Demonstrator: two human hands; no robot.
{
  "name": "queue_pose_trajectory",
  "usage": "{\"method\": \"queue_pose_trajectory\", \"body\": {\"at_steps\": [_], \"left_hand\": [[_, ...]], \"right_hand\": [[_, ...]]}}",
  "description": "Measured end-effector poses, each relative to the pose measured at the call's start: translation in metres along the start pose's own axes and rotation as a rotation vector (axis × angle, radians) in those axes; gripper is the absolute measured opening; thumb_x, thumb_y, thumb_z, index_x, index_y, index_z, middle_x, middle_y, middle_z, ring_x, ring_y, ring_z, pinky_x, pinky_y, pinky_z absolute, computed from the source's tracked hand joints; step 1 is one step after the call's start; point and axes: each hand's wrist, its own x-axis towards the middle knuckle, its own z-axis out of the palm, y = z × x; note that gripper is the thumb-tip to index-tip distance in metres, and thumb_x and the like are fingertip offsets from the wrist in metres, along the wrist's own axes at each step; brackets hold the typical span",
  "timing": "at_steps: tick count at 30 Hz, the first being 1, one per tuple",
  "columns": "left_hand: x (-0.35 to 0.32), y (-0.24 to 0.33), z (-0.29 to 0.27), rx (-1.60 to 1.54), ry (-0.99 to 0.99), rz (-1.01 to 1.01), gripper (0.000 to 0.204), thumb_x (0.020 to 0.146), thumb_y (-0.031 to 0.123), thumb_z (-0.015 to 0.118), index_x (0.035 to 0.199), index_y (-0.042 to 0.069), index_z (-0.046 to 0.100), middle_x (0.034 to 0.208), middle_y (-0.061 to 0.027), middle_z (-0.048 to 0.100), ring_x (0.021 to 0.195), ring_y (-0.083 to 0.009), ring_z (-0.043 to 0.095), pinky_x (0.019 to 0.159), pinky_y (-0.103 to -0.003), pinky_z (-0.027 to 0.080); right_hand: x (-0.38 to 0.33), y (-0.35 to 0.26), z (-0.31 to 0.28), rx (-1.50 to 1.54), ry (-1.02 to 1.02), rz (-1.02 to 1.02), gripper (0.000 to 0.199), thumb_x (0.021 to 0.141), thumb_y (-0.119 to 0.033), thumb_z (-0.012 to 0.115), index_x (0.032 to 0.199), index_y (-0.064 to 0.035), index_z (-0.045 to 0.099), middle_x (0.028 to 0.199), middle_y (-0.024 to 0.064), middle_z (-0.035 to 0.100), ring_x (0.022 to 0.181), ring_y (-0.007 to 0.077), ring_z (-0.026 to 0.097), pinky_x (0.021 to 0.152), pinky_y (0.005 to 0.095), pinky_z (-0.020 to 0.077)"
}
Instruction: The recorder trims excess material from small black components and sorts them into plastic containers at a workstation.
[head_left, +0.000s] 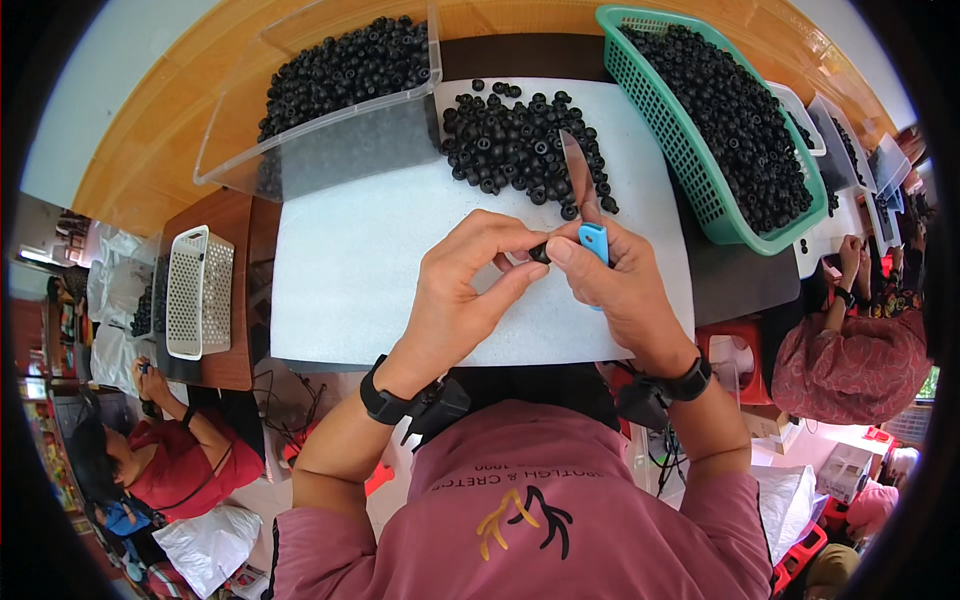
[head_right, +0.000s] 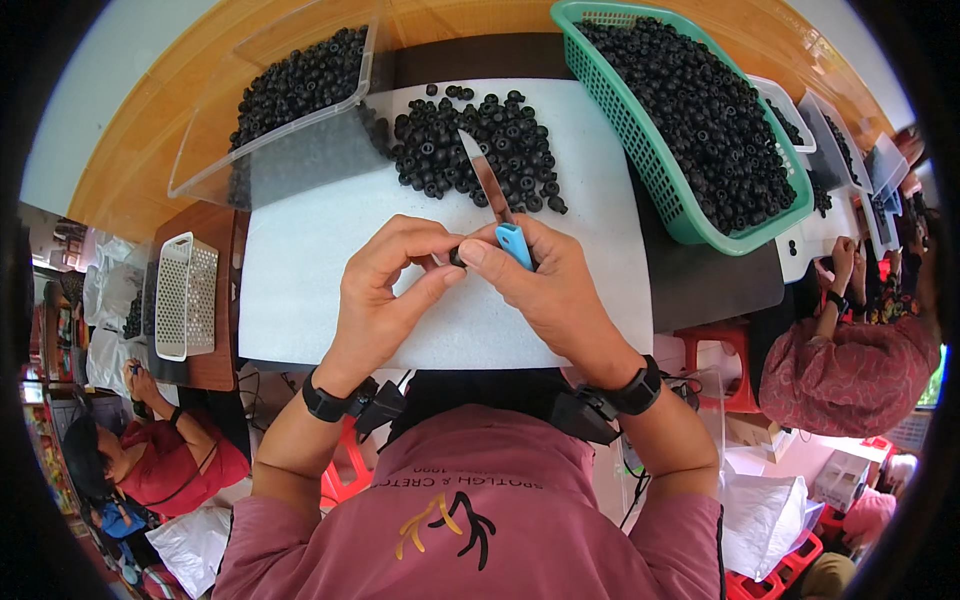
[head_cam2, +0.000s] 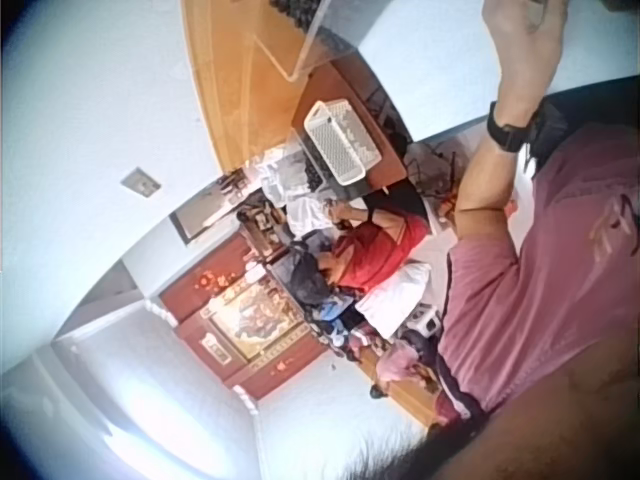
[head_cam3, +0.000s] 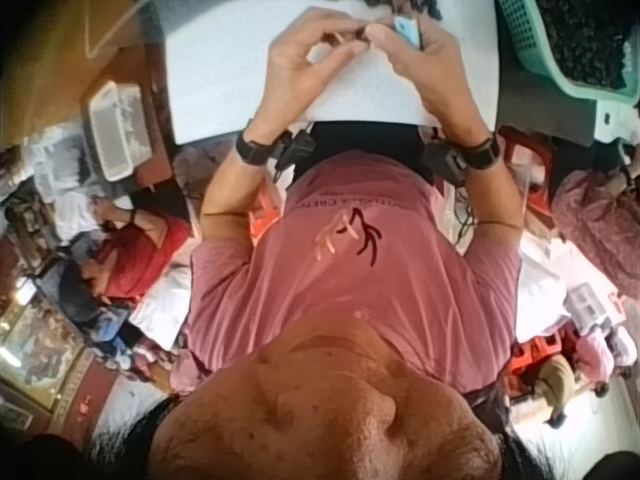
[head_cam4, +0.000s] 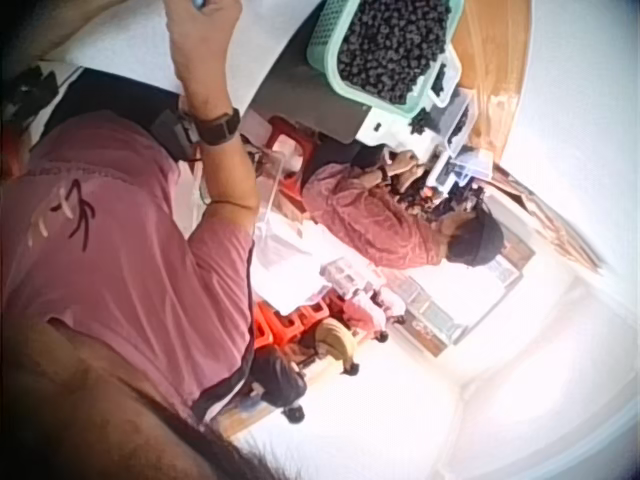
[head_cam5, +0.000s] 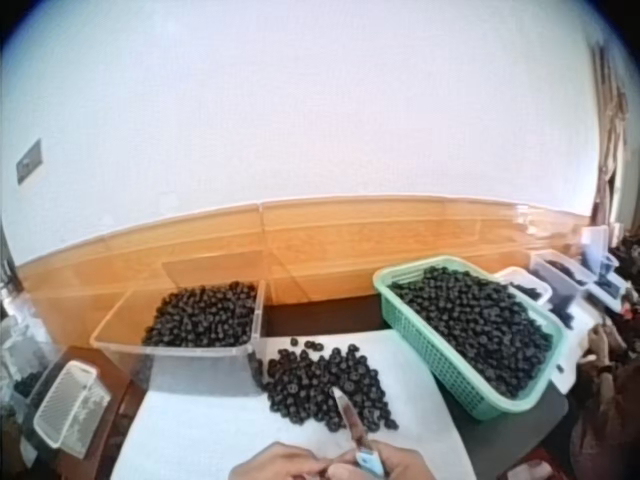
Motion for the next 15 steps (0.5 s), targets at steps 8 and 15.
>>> {"method": "queue_pose_trajectory", "body": {"at_steps": [8,15], "left_hand": [[-0.0040,0.0013,-0.0019,-0.342,0.034,-0.193,0.024,0.084,0.000,0.068,0.107,0.002,0.062,0.100,-0.0038,0.062,0.089,-0.0115,0.058,0.079,-0.025,0.047],[-0.0080,-0.0016,-0.0079,-0.412,0.013,-0.291,0.026,0.089,0.002,0.064,0.114,0.000,0.056,0.106,-0.0083,0.063,0.096,-0.0153,0.062,0.087,-0.029,0.050]], "right_hand": [[0.0009,0.0037,-0.0007,-0.279,0.010,-0.318,0.026,0.093,-0.025,0.063,0.097,0.0002,0.064,0.074,-0.0006,0.059,0.067,0.0081,0.052,0.061,0.0234,0.0416],[-0.0057,-0.0032,-0.0048,-0.790,-0.014,-0.517,0.022,0.088,-0.026,0.067,0.095,-0.0043,0.066,0.073,0.0103,0.061,0.058,0.0210,0.058,0.053,0.0296,0.0444]]}}
